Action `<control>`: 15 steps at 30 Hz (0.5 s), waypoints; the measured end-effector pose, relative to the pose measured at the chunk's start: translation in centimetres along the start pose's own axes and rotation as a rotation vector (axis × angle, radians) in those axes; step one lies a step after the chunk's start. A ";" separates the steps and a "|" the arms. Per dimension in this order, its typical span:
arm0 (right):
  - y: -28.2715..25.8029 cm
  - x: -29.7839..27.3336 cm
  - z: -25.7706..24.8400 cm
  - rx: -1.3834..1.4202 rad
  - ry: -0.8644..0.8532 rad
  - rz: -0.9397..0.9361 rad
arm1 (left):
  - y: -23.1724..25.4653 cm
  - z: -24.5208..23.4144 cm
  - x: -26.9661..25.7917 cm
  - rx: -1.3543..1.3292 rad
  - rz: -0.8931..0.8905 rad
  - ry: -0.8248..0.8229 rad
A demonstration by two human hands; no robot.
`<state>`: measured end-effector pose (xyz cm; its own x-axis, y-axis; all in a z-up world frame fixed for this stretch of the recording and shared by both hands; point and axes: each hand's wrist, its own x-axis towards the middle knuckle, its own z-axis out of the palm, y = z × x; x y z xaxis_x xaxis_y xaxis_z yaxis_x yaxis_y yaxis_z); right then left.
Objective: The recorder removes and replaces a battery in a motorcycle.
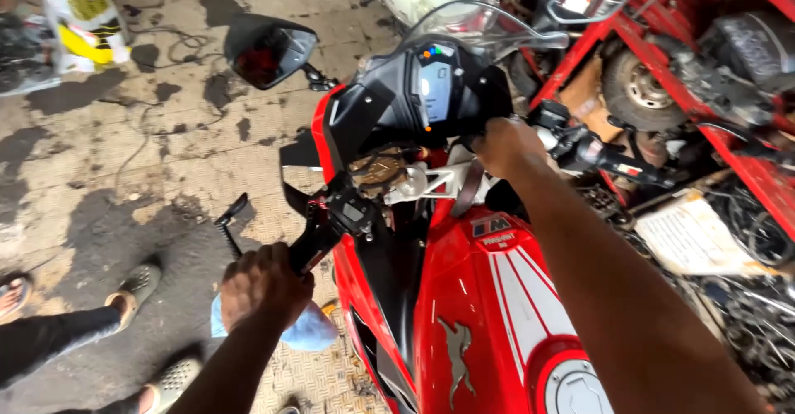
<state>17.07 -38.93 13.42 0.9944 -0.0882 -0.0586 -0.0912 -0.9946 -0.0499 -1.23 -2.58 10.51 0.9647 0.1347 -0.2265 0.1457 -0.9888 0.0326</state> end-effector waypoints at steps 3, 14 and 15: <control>1.7 1.1 2.0 -0.152 0.049 -0.214 | -0.2 0.1 0.2 0.003 0.015 -0.002; 1.6 -3.5 -4.8 0.263 0.190 -0.110 | -0.7 0.8 0.4 0.035 0.046 -0.036; 1.6 -5.3 -7.7 0.510 0.177 -0.130 | -0.7 0.9 0.4 0.028 0.053 -0.021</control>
<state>12.09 -40.43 21.34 0.9890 -0.0177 0.1465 0.0625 -0.8492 -0.5244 -1.12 -1.87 9.54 0.9659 0.0810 -0.2458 0.0880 -0.9960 0.0175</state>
